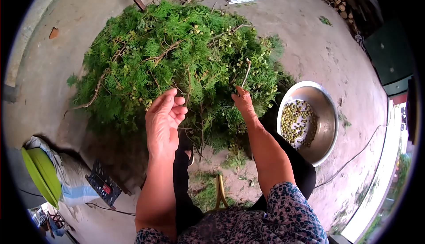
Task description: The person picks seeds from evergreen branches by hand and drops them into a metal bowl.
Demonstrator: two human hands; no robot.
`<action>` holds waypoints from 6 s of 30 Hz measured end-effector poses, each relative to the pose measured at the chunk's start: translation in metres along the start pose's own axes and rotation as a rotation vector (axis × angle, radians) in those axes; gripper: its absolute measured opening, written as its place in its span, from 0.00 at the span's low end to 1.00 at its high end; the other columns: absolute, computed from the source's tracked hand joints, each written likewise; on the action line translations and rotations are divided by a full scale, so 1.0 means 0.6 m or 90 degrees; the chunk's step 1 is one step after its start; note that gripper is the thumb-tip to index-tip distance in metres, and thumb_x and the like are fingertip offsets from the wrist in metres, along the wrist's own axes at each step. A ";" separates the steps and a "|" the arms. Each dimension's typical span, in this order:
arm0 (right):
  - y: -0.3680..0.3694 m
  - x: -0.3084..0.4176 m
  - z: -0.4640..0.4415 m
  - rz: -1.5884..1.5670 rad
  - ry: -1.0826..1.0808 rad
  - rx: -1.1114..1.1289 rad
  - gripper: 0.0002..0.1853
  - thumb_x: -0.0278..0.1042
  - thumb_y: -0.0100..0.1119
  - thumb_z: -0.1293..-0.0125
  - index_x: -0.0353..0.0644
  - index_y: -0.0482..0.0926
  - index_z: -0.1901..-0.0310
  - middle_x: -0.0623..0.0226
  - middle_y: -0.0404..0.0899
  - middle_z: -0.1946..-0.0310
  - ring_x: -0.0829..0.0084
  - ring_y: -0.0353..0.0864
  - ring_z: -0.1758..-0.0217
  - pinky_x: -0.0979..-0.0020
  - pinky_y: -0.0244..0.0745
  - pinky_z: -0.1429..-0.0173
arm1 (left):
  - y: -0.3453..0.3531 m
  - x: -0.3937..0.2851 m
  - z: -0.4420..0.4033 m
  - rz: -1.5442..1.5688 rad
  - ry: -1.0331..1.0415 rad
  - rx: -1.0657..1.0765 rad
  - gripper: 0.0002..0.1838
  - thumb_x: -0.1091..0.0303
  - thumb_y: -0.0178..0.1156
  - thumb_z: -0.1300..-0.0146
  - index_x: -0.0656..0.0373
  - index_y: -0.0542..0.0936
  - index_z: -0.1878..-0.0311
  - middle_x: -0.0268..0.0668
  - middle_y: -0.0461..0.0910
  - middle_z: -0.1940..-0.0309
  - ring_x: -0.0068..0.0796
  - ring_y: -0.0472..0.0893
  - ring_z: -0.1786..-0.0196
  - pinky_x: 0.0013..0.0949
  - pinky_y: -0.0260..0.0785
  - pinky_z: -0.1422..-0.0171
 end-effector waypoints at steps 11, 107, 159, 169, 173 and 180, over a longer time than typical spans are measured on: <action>-0.109 0.125 0.064 -0.626 0.135 -0.205 0.16 0.17 0.51 0.44 0.30 0.66 0.52 0.62 0.73 0.71 0.72 0.75 0.77 0.72 0.76 0.74 | -0.011 -0.015 -0.005 0.040 -0.017 0.027 0.10 0.68 0.56 0.38 0.61 0.77 0.56 0.36 0.79 0.69 0.23 0.77 0.71 0.24 0.68 0.65; -0.275 0.364 0.166 -0.721 0.081 0.254 0.15 0.45 0.57 0.38 0.42 0.74 0.60 0.76 0.71 0.74 0.84 0.65 0.78 0.82 0.58 0.75 | 0.099 0.052 0.058 -0.549 0.325 0.311 0.07 0.67 0.62 0.45 0.60 0.80 0.67 0.36 0.79 0.80 0.21 0.73 0.80 0.28 0.64 0.74; -0.238 0.360 0.184 -0.659 0.085 0.277 0.06 0.31 0.59 0.40 0.42 0.78 0.63 0.75 0.75 0.77 0.84 0.67 0.80 0.82 0.59 0.79 | 0.096 0.044 0.054 -0.118 0.085 0.222 0.07 0.73 0.60 0.46 0.56 0.75 0.79 0.22 0.66 0.87 0.09 0.60 0.84 0.18 0.46 0.82; -0.245 0.371 0.184 -0.680 0.088 0.321 0.08 0.29 0.58 0.39 0.38 0.73 0.59 0.75 0.73 0.76 0.86 0.68 0.78 0.85 0.61 0.78 | 0.109 0.034 0.057 -0.268 0.132 0.160 0.04 0.73 0.58 0.45 0.58 0.76 0.76 0.22 0.65 0.86 0.09 0.61 0.83 0.17 0.49 0.81; -0.237 0.358 0.183 -0.632 0.044 0.271 0.09 0.32 0.62 0.42 0.39 0.75 0.63 0.75 0.73 0.79 0.87 0.66 0.82 0.85 0.58 0.81 | 0.104 0.040 0.055 -0.391 0.199 0.194 0.10 0.75 0.57 0.46 0.59 0.70 0.81 0.24 0.66 0.85 0.11 0.63 0.81 0.20 0.53 0.78; -0.240 0.361 0.182 -0.668 0.086 0.248 0.07 0.32 0.61 0.41 0.37 0.77 0.68 0.75 0.73 0.81 0.86 0.65 0.83 0.84 0.57 0.82 | 0.104 0.048 0.055 -0.282 0.183 0.183 0.10 0.70 0.60 0.43 0.60 0.72 0.77 0.25 0.69 0.83 0.12 0.66 0.80 0.20 0.56 0.78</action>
Point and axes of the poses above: each hand's wrist, its own z-axis away from the middle knuckle, its own y-axis out of the palm, x = y × z, the point moved 2 cm from there along -z, towards the middle knuckle
